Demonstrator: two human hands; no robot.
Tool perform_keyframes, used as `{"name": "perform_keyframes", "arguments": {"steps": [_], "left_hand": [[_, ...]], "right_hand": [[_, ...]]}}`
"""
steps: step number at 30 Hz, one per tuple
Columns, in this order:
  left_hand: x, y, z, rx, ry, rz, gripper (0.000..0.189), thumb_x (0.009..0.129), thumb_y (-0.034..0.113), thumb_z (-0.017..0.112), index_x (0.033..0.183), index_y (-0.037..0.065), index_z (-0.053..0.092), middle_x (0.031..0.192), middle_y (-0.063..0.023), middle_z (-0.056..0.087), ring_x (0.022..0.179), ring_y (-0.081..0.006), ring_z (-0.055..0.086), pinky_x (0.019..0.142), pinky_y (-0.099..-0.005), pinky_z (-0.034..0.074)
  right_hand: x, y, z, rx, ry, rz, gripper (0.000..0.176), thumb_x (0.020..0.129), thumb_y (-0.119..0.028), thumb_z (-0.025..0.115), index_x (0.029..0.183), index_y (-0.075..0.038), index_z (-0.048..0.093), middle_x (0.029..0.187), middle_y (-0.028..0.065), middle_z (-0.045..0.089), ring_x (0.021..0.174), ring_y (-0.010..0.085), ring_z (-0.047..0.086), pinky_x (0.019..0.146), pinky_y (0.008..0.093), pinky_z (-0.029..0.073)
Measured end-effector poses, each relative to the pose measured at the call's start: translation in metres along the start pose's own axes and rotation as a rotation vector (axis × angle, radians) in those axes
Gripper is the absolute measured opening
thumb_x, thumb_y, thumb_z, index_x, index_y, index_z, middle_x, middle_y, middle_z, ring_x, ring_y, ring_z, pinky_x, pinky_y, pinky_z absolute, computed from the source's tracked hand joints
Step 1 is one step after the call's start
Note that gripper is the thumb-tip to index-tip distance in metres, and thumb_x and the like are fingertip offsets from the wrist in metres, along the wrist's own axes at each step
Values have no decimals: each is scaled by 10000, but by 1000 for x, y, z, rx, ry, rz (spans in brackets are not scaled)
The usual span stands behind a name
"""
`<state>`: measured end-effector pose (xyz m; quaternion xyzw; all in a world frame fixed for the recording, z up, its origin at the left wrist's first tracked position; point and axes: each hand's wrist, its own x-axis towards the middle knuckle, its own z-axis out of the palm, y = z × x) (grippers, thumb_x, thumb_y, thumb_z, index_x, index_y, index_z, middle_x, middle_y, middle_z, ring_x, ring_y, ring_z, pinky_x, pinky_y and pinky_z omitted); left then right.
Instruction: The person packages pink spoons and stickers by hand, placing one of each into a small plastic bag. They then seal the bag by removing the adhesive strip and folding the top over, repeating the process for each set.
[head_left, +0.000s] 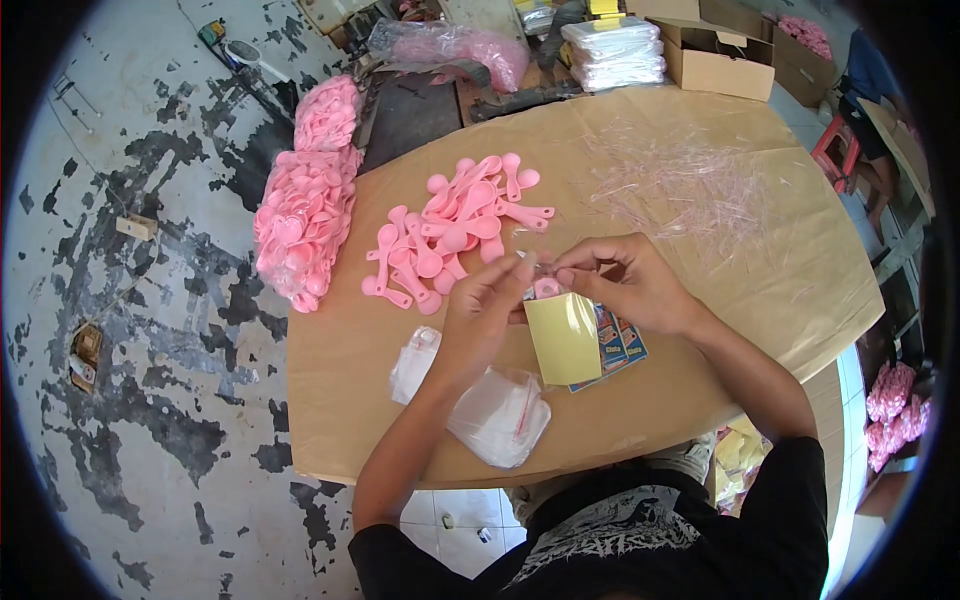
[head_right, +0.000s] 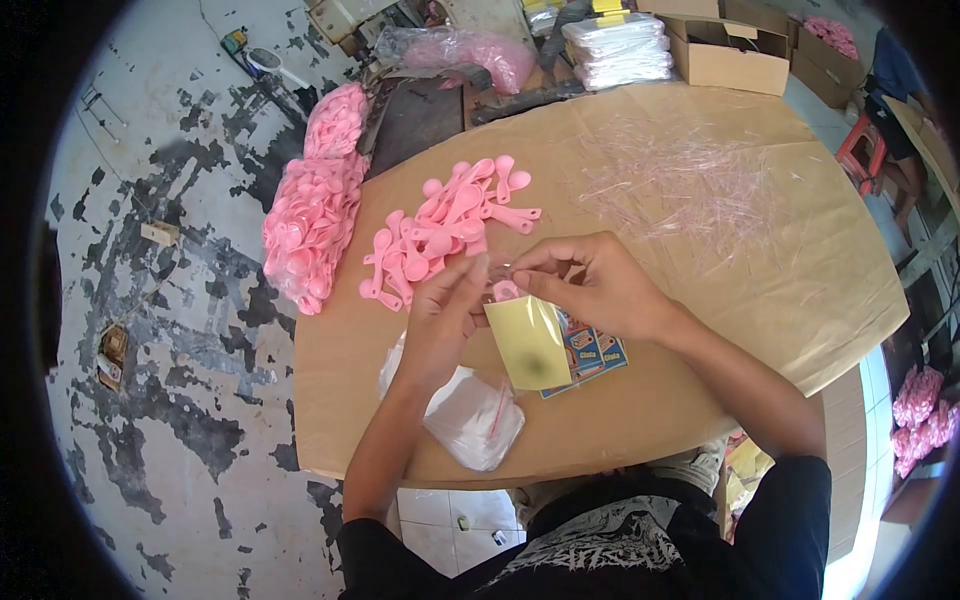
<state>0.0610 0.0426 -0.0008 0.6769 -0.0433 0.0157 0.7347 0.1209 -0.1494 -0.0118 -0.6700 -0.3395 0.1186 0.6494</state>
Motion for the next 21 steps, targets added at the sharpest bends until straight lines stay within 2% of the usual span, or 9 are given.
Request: {"name": "perform_keyframes", "arguments": {"steps": [5, 9, 10, 13, 16, 19, 21], "left_hand": [[17, 1, -1, -33, 56, 68, 342, 1005, 302, 516, 1169, 16, 607, 1039, -80, 680, 801, -125, 682, 656, -247, 564], [11, 9, -3, -238, 124, 71, 370, 1013, 307, 490, 1268, 40, 526, 1055, -97, 665, 783, -141, 681, 673, -277, 567], [11, 12, -6, -250, 89, 48, 396, 1020, 315, 470, 1315, 52, 477, 1092, -115, 652, 804, -163, 689, 725, -293, 568], [4, -6, -3, -164, 28, 74, 378, 1018, 307, 481, 1285, 42, 506, 1118, -122, 640, 843, -188, 694, 762, -306, 565], [5, -18, -6, -64, 90, 128, 328, 1018, 282, 487, 1224, 33, 544, 1120, -127, 639, 880, -209, 692, 772, -309, 562], [2, -10, -7, -196, 45, 227, 274, 1018, 246, 491, 1163, 27, 571, 1077, -112, 646, 880, -209, 689, 761, -303, 561], [-1, -8, -2, -240, 65, 217, 253, 1020, 225, 483, 1142, 22, 570, 1032, -102, 650, 854, -203, 689, 739, -304, 562]], "right_hand": [[2, 9, -4, -42, 7, -15, 165, 920, -170, 657, 994, -31, 703, 829, 24, 706, 692, 53, 588, 606, 245, 475], [0, 3, -8, -105, -19, -19, 155, 910, -162, 666, 980, -30, 703, 796, 22, 694, 651, 52, 570, 580, 240, 459], [0, 2, -7, -98, -20, -23, 153, 909, -159, 665, 980, -30, 704, 790, 23, 692, 644, 52, 569, 575, 238, 457], [-1, 0, -4, -104, -24, -34, 151, 908, -153, 663, 986, -29, 704, 788, 25, 694, 625, 50, 566, 560, 232, 451], [-4, -4, -3, -142, -77, -20, 147, 904, -144, 662, 986, -29, 705, 787, 29, 699, 609, 48, 565, 547, 230, 450], [-6, -7, 2, -167, -99, -34, 147, 896, -143, 668, 978, -27, 706, 781, 33, 701, 599, 49, 565, 544, 231, 452], [-7, -7, 3, -174, -92, -50, 149, 892, -145, 671, 974, -25, 706, 774, 36, 701, 595, 50, 566, 542, 233, 453]]}}
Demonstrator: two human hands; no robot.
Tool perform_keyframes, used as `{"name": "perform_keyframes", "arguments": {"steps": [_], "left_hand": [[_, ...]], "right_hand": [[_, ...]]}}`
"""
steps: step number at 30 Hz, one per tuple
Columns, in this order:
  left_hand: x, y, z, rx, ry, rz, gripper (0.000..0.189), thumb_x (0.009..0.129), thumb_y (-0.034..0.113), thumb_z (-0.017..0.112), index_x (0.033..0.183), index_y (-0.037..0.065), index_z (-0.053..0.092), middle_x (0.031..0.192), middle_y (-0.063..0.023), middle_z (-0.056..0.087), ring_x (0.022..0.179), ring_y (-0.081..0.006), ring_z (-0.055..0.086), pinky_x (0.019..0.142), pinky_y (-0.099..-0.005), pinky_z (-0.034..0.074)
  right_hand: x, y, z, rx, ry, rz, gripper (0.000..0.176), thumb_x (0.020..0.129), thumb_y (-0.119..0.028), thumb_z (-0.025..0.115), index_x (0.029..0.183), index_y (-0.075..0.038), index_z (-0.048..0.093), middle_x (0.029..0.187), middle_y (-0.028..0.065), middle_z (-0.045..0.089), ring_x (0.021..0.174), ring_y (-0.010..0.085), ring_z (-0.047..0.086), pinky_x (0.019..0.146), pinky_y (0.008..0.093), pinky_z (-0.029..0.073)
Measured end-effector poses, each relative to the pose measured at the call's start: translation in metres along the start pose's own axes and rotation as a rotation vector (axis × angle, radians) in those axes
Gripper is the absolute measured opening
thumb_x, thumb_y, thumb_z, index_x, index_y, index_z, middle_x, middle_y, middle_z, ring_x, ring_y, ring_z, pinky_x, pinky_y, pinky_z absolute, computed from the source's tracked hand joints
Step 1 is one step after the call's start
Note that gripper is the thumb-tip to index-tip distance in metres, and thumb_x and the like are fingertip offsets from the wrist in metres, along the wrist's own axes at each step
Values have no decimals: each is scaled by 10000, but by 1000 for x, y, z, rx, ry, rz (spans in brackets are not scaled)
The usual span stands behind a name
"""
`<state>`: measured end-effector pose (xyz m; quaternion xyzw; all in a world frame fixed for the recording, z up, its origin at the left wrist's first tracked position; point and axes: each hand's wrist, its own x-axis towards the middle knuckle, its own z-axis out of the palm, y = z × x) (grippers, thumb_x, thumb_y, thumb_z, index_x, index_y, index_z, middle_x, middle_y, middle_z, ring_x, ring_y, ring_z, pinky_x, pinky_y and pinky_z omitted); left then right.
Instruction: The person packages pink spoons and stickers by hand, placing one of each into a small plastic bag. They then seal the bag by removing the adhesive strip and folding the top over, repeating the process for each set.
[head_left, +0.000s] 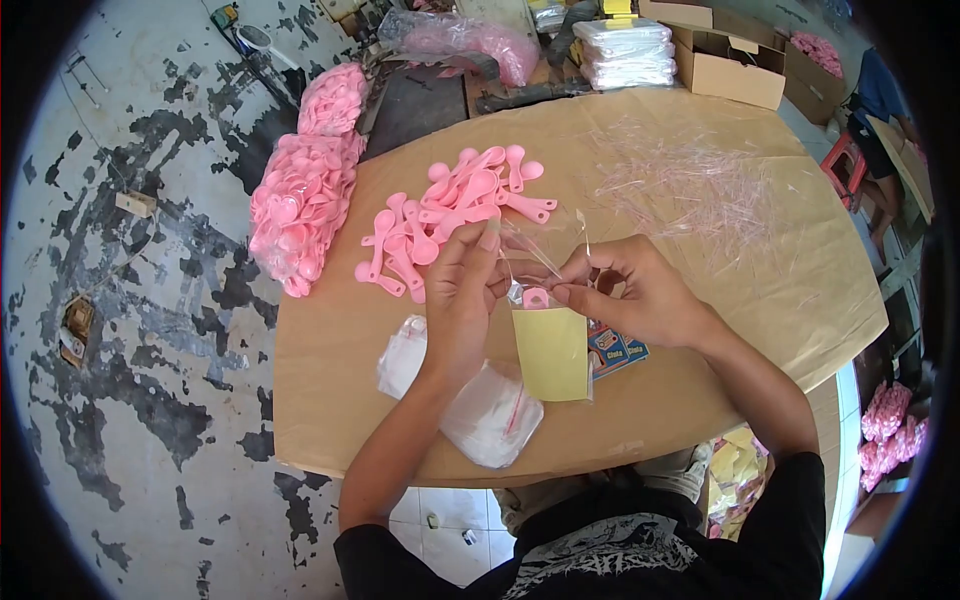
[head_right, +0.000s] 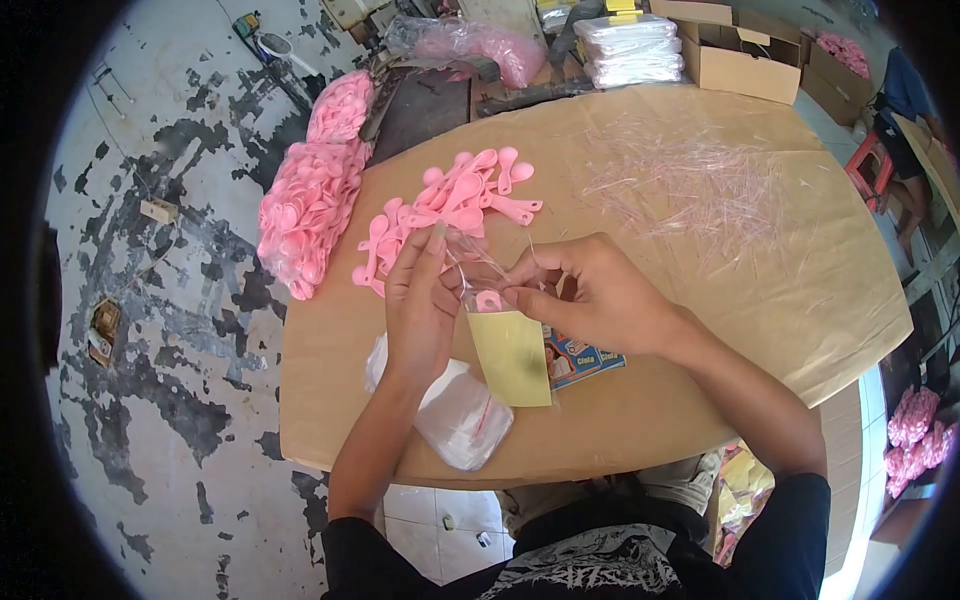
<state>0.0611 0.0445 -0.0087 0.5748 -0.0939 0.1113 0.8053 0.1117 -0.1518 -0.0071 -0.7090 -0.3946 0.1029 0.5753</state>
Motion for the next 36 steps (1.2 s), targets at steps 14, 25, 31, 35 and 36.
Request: {"name": "perform_keyframes", "arguments": {"steps": [14, 25, 31, 35, 36], "left_hand": [[-11, 2, 12, 249, -10, 105, 233, 981, 160, 566, 1124, -20, 606, 1013, -103, 662, 819, -207, 697, 663, -300, 572], [-8, -2, 7, 183, 99, 43, 290, 1012, 262, 506, 1138, 10, 574, 1075, -111, 642, 833, -194, 687, 661, -287, 566], [-9, -12, -2, 118, -52, -49, 682, 984, 599, 286, 1249, 17, 523, 1100, -110, 614, 990, -201, 630, 850, -307, 519], [-13, -25, -12, -41, -166, -131, 813, 947, 674, 250, 1355, 0, 451, 1147, -114, 599, 1086, -204, 592, 956, -332, 475], [-11, -24, -11, -109, -181, -142, 754, 973, 631, 310, 1356, -2, 454, 1145, -109, 603, 1079, -192, 596, 946, -325, 482]], "right_hand": [[1, -2, 0, 176, 248, -21, 187, 924, -163, 654, 1052, -34, 698, 933, 3, 688, 681, 41, 518, 589, 234, 421], [0, -10, -1, 8, 41, -7, 233, 907, -188, 685, 1087, -41, 661, 878, -10, 664, 808, 58, 600, 632, 197, 436], [1, 3, 9, 255, 5, 10, 153, 924, -118, 654, 1035, -16, 681, 885, 13, 693, 783, 40, 597, 681, 216, 483], [2, 3, 2, 192, 65, 29, 155, 926, -122, 649, 1031, -17, 692, 899, 16, 695, 737, 29, 569, 647, 211, 468], [2, 3, 2, 178, 76, 51, 153, 925, -122, 650, 1028, -17, 692, 901, 15, 695, 737, 28, 567, 646, 211, 467]]}}
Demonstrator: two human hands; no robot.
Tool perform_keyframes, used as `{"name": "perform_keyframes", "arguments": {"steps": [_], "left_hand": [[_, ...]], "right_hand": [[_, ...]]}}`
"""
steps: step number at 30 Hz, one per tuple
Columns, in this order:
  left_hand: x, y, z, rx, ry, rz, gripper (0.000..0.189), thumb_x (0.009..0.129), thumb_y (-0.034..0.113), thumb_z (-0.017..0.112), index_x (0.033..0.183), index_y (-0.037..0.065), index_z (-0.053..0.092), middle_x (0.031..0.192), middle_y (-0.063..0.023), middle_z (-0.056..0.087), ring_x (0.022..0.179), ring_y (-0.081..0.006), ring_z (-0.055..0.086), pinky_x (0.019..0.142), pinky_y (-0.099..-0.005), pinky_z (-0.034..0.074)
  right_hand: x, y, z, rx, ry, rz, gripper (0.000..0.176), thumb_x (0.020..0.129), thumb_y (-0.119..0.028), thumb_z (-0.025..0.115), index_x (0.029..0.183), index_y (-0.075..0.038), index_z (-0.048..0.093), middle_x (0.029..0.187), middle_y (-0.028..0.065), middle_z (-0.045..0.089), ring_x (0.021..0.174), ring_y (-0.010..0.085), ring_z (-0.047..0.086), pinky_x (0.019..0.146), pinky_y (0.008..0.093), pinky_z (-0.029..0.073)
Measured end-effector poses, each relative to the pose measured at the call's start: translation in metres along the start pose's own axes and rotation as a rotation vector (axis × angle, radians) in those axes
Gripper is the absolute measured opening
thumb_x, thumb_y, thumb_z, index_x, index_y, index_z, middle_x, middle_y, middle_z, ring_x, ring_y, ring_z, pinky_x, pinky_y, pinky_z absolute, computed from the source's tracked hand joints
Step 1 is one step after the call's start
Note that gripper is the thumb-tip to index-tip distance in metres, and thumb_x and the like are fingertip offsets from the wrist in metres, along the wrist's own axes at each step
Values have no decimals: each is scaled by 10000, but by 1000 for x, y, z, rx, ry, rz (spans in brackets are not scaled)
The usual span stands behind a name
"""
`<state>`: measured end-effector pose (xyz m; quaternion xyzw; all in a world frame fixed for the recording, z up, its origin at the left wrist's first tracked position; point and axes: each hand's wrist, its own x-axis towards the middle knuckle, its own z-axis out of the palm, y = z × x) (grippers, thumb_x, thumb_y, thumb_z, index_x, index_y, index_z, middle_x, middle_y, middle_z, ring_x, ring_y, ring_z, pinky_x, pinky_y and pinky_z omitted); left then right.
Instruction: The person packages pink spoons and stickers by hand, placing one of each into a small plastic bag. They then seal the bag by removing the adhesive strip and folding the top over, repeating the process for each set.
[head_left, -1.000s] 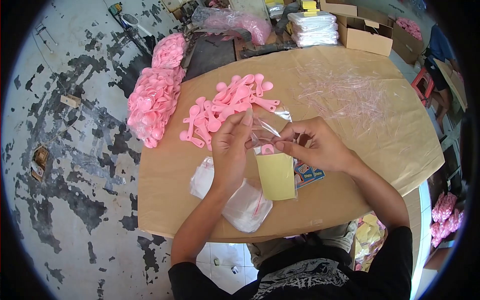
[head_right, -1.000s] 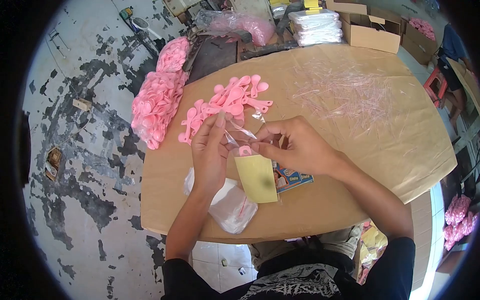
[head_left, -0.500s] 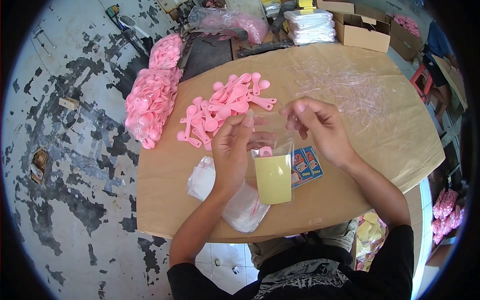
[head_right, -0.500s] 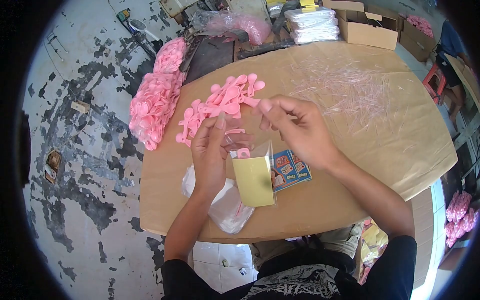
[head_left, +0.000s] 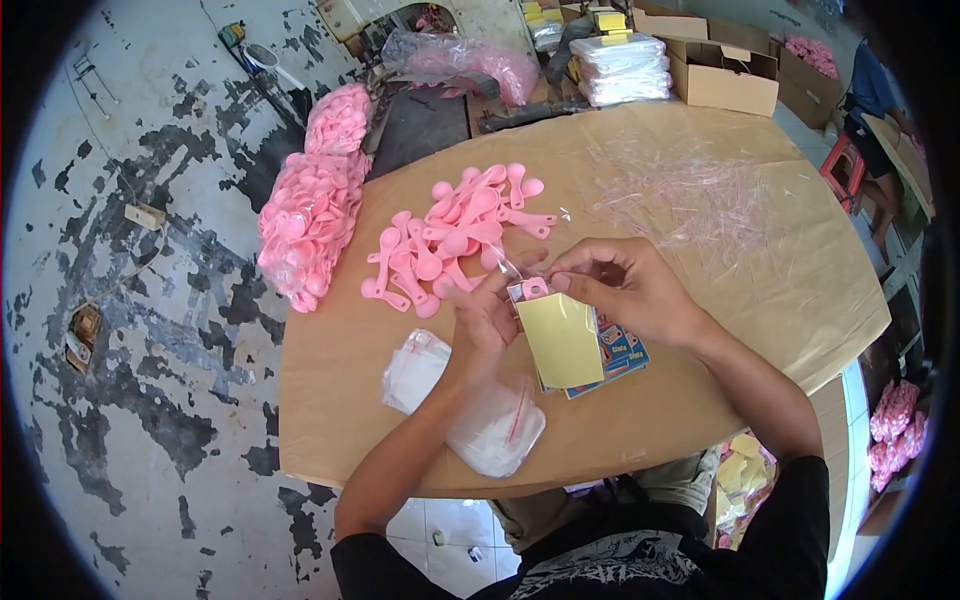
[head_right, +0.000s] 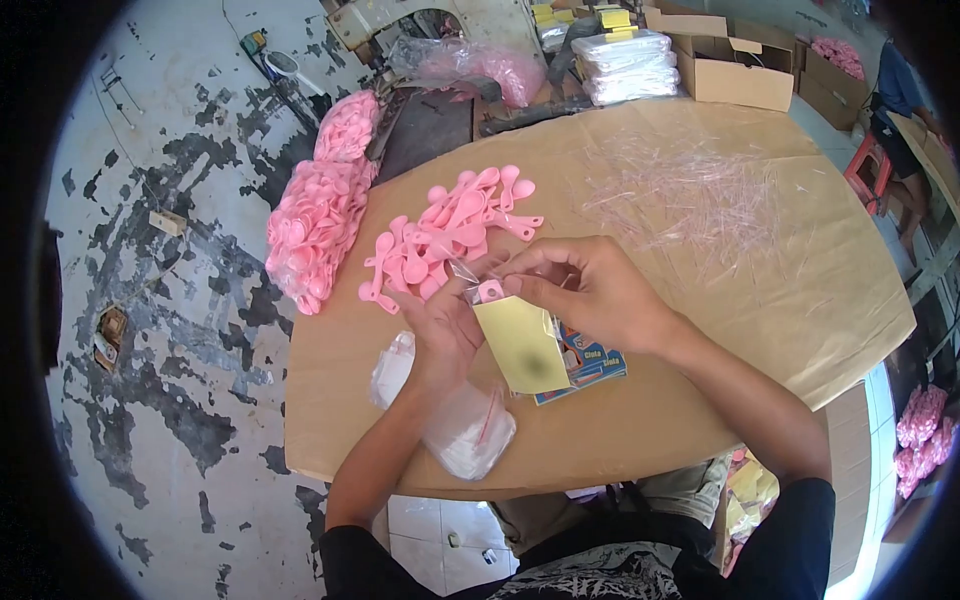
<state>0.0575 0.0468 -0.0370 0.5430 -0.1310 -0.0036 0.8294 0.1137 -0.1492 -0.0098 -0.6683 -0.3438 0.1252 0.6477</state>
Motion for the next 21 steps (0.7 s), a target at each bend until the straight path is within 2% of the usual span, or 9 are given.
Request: {"name": "perform_keyframes", "arguments": {"steps": [3, 6, 12, 15, 18, 21], "left_hand": [[-1, 9, 13, 394, 114, 8, 502, 1010, 386, 488, 1322, -6, 512, 1137, -90, 626, 1040, -155, 616, 894, -301, 519], [-2, 12, 8, 269, 149, -23, 328, 981, 174, 569, 1254, -8, 585, 1112, -71, 647, 985, -123, 634, 825, -280, 553], [-5, 12, 14, 228, 208, -10, 306, 996, 211, 545, 1209, 6, 624, 990, -41, 685, 840, -102, 664, 724, -267, 571], [-8, 12, 13, 319, 198, 46, 382, 1010, 225, 511, 1291, -31, 546, 1045, -92, 673, 896, -125, 659, 766, -279, 563], [-9, 16, 16, 264, 183, 47, 343, 1013, 210, 499, 1253, -27, 565, 1010, -88, 682, 865, -127, 668, 744, -279, 570], [-6, 21, 8, 154, 151, -3, 281, 1004, 188, 515, 1189, -11, 586, 998, -88, 686, 840, -137, 680, 722, -294, 583]], "right_hand": [[1, 0, 0, -31, 85, -5, 153, 925, -119, 648, 1040, -27, 692, 896, 15, 696, 731, 24, 562, 645, 213, 467], [2, -3, -4, -36, 76, -23, 172, 911, -128, 672, 1055, -35, 689, 860, 6, 693, 714, 19, 557, 635, 214, 466], [1, 3, 3, 27, 28, -24, 222, 892, -149, 704, 1085, -41, 689, 833, 2, 697, 707, 27, 569, 636, 219, 474], [1, -5, -3, -9, -85, 51, 224, 901, -143, 692, 1093, -29, 691, 839, 13, 701, 728, 39, 588, 657, 222, 489], [3, -4, -2, 81, -33, -127, 215, 905, -137, 683, 1081, -14, 698, 856, 36, 707, 768, 54, 614, 689, 227, 511], [1, -10, -5, 33, -5, -37, 219, 912, -129, 670, 1090, -4, 699, 910, 57, 715, 816, 68, 630, 730, 231, 525]]}}
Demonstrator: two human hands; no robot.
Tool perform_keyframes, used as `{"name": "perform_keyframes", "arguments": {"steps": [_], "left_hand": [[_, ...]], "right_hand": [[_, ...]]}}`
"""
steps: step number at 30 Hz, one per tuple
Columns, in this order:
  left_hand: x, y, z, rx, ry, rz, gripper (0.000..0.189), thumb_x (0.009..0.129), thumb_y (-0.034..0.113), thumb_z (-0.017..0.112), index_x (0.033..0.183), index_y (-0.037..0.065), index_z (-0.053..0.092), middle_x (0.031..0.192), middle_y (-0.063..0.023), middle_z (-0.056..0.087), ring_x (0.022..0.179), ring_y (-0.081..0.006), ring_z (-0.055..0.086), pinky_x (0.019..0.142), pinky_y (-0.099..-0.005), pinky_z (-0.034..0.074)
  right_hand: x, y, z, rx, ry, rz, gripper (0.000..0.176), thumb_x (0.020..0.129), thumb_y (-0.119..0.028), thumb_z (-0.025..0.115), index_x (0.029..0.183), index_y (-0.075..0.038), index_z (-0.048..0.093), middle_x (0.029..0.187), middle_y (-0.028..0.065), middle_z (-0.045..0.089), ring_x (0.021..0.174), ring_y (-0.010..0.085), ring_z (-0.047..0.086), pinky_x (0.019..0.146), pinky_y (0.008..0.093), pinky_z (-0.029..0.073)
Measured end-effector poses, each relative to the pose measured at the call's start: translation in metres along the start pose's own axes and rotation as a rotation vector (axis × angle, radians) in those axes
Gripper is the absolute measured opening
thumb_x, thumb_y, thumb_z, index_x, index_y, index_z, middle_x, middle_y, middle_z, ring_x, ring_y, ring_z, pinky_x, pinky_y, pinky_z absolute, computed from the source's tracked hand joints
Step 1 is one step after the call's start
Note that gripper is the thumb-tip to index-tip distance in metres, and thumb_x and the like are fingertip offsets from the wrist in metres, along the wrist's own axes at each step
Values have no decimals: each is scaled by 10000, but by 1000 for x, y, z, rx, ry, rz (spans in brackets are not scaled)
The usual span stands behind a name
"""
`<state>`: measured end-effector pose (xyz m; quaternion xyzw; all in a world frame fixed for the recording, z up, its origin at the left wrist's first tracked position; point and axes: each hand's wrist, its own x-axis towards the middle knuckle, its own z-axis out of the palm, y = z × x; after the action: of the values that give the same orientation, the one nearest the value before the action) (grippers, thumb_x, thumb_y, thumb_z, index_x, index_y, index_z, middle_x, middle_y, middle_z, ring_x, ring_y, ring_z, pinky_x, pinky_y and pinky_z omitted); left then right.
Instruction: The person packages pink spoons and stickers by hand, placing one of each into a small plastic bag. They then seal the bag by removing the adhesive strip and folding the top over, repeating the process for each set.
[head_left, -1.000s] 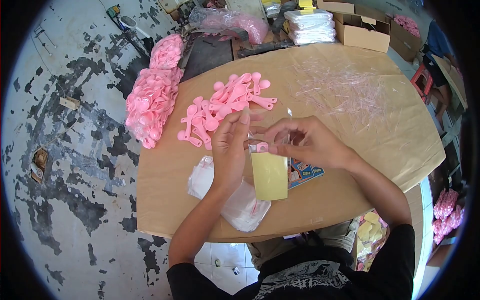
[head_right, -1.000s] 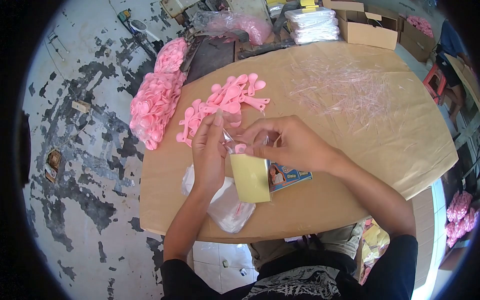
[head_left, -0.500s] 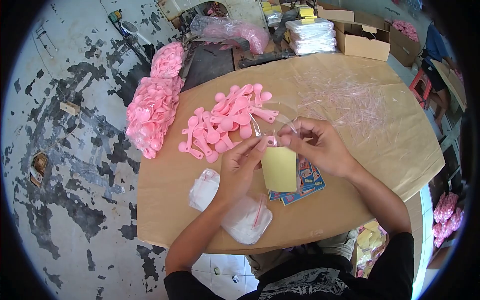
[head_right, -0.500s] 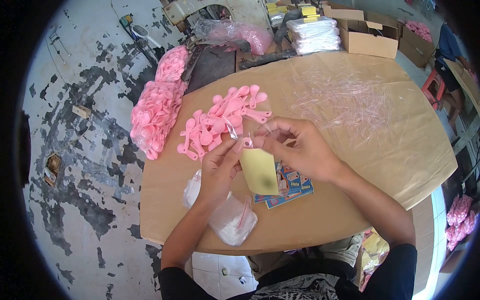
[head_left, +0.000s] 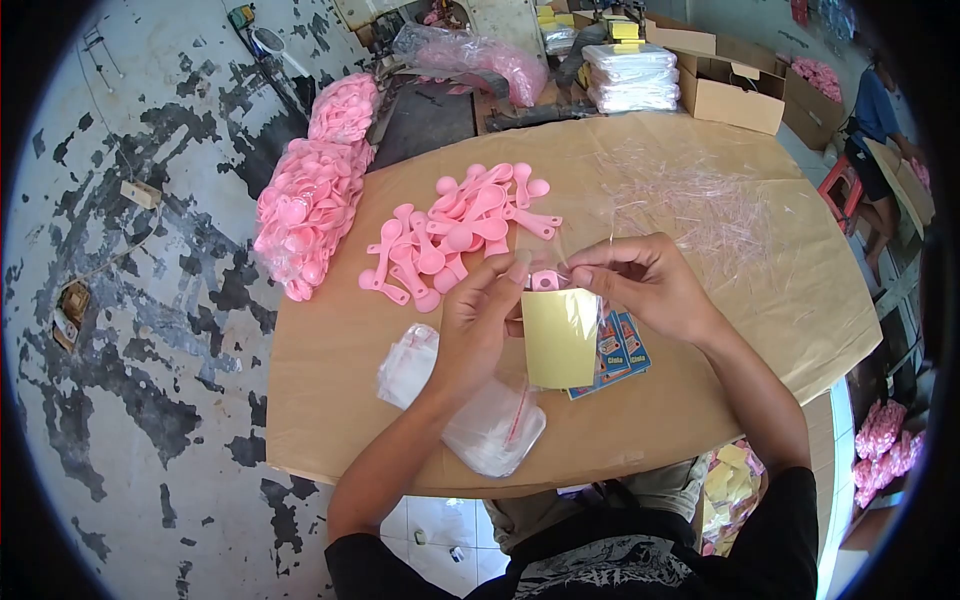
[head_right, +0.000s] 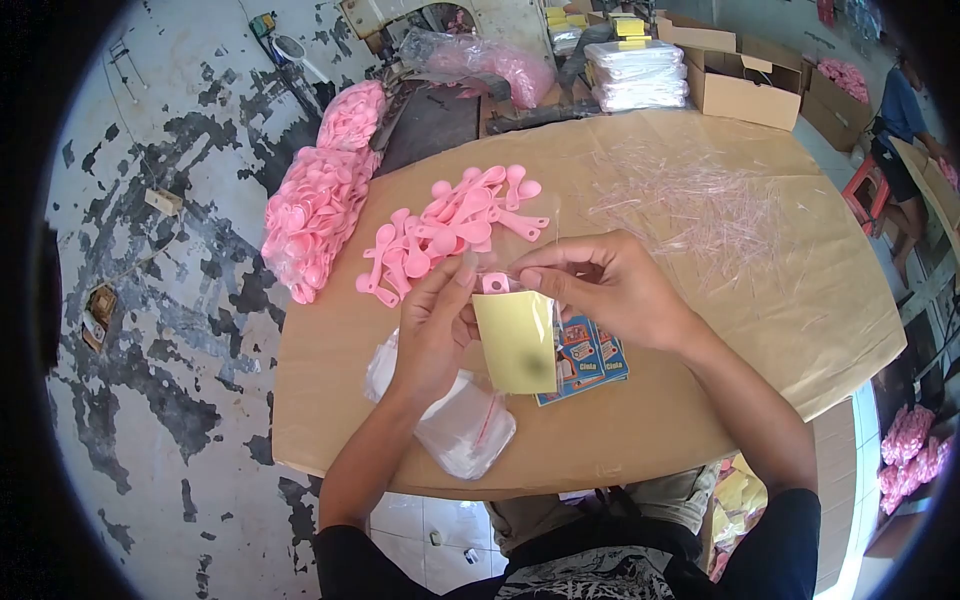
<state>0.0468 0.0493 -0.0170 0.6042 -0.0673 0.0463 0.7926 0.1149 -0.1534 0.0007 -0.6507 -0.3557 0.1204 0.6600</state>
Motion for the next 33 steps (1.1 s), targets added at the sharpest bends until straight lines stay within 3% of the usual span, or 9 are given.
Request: {"name": "perform_keyframes", "arguments": {"steps": [3, 9, 15, 18, 21, 24, 27, 30, 33], "left_hand": [[0, 11, 5, 202, -97, -8, 282, 992, 215, 548, 1202, 30, 584, 946, -74, 694, 859, -137, 680, 723, -287, 580], [4, 13, -7, 144, -213, -50, 224, 983, 152, 550, 1166, 31, 594, 1022, -87, 680, 946, -143, 661, 752, -298, 582], [9, 6, -20, 347, -262, 179, 168, 978, 70, 508, 1088, 23, 626, 1047, -57, 672, 953, -110, 632, 782, -246, 521], [8, 9, -19, 363, -261, 189, 177, 971, 36, 486, 1057, 11, 639, 1035, -56, 672, 948, -100, 626, 793, -236, 495], [12, 5, -24, 442, -311, 300, 185, 955, 7, 480, 1036, -3, 646, 1027, -58, 667, 936, -112, 632, 777, -251, 522], [4, 20, -20, 375, -304, 87, 182, 938, 1, 487, 1024, -20, 646, 1009, -65, 662, 891, -124, 645, 739, -264, 551], [6, 16, -22, 130, -334, 21, 133, 911, -3, 547, 1002, -30, 639, 996, -79, 657, 857, -130, 662, 704, -271, 570], [9, 5, -26, 412, -353, 225, 132, 868, -7, 640, 997, -31, 627, 984, -86, 653, 863, -133, 673, 692, -250, 561], [8, 4, -24, 388, -302, 81, 219, 827, -10, 710, 1024, -24, 617, 968, -81, 648, 860, -132, 672, 684, -233, 551]], "right_hand": [[0, 2, -2, -52, 8, 47, 203, 920, -87, 645, 1096, -2, 700, 965, 64, 717, 849, 76, 635, 754, 237, 529], [0, 8, -7, 6, -18, -33, 231, 890, 14, 595, 1096, 8, 699, 965, 68, 724, 877, 75, 637, 772, 243, 533], [2, -6, -22, -392, -215, -292, 310, 778, 77, 604, 1017, -60, 747, 866, 98, 726, 764, 153, 667, 725, 295, 530], [3, -5, -23, -388, -242, -351, 300, 765, 73, 603, 967, -85, 759, 832, 87, 715, 746, 204, 649, 710, 320, 518], [3, -5, -24, -408, -260, -359, 262, 760, 68, 599, 925, -66, 754, 850, 77, 720, 793, 198, 640, 736, 325, 515], [4, 0, -25, -378, -257, -340, 248, 764, 64, 590, 912, -58, 748, 852, 78, 720, 805, 199, 632, 751, 327, 511], [4, -1, -24, -384, -247, -322, 233, 772, 66, 558, 876, -44, 736, 834, 71, 714, 800, 203, 627, 755, 325, 509], [6, 5, -28, -419, -286, -380, 231, 774, 66, 534, 879, -33, 714, 805, 72, 701, 788, 193, 627, 757, 330, 509], [4, 11, -32, -459, -123, -142, 239, 789, 55, 526, 957, -27, 675, 873, 56, 703, 837, 194, 636, 775, 341, 501]]}}
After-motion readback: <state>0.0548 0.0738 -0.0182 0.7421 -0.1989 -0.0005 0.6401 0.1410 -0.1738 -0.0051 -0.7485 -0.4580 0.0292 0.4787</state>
